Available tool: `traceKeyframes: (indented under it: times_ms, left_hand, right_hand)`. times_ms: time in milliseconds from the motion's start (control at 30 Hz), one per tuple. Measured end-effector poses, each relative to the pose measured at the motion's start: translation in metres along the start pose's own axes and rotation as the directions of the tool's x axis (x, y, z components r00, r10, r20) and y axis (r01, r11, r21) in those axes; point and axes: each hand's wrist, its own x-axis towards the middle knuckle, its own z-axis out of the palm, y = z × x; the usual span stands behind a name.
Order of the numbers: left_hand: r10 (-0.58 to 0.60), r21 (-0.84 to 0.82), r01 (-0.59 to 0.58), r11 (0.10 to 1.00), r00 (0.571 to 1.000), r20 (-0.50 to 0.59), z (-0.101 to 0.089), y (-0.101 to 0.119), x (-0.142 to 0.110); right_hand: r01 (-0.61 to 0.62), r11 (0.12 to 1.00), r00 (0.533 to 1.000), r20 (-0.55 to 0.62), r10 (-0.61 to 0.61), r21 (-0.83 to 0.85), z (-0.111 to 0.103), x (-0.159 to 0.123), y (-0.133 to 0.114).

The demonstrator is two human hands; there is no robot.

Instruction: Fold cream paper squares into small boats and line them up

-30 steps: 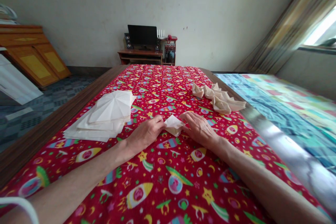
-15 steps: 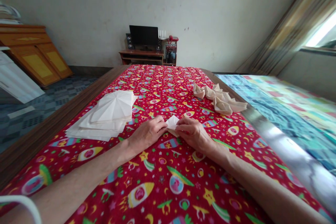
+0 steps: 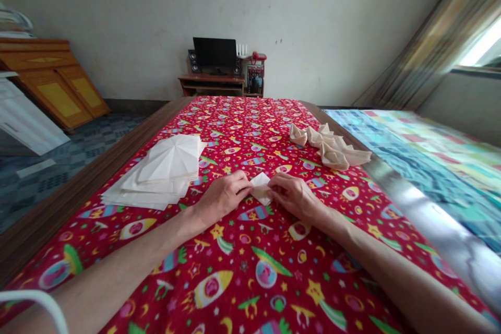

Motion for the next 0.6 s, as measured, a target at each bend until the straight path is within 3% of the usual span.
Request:
traceKeyframes:
  times_ms: [100,233,433,600]
  left_hand:
    - [-0.09,-0.057,0.089,0.994,0.996,-0.022,0.002,-0.003,0.005]
    - [-0.176,0.055,0.174,0.983,0.984,0.023,0.003,0.0,0.009]
    - [-0.219,0.246,0.2,0.948,0.974,0.052,0.002,0.008,0.012]
    - [-0.227,0.321,0.196,0.927,0.972,0.065,0.002,0.009,0.014]
  right_hand:
    - [-0.038,0.999,0.999,-0.006,0.038,-0.032,-0.001,0.0,0.003]
    - [-0.122,0.973,0.992,-0.048,0.115,-0.198,-0.002,-0.001,0.004]
    - [-0.207,0.841,0.975,-0.037,0.218,-0.5,0.003,0.0,-0.002]
    - [-0.223,0.763,0.964,-0.023,0.264,-0.607,0.005,0.002,-0.001]
